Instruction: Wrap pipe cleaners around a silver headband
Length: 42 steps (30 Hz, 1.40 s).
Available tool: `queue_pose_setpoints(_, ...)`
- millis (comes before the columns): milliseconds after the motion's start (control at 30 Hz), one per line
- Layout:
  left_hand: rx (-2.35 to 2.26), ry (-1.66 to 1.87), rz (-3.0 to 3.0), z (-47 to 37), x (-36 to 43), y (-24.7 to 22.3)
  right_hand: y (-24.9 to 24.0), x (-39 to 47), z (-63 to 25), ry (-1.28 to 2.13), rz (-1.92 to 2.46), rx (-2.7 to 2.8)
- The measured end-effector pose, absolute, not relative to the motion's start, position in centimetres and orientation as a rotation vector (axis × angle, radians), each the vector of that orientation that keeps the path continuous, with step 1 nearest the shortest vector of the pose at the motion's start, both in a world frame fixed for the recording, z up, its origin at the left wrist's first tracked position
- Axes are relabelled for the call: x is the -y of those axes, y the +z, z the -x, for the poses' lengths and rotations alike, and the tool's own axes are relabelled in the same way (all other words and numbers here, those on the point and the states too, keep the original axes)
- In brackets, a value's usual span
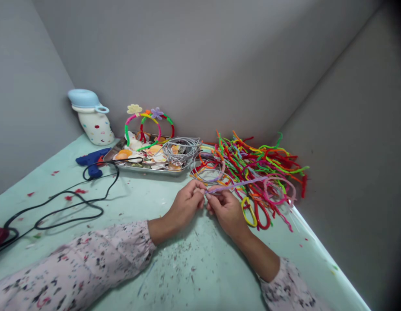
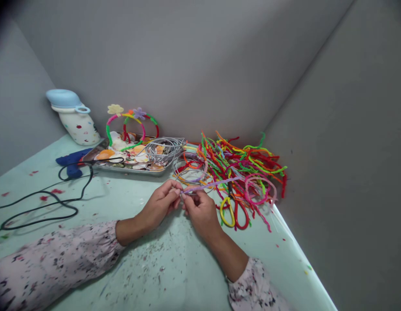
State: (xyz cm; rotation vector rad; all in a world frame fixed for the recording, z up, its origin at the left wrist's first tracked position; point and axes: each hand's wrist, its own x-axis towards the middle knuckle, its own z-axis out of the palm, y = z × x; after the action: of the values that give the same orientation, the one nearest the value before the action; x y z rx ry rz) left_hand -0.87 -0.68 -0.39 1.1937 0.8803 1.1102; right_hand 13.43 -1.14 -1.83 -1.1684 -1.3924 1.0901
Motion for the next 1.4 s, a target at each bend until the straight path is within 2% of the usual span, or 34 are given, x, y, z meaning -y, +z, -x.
queue_pose_setpoints(1400,-0.879,1.094,-1.175,0.80,0.88,-0.33,-1.57,1.30,-13.63,0.900,1.182,1.492)
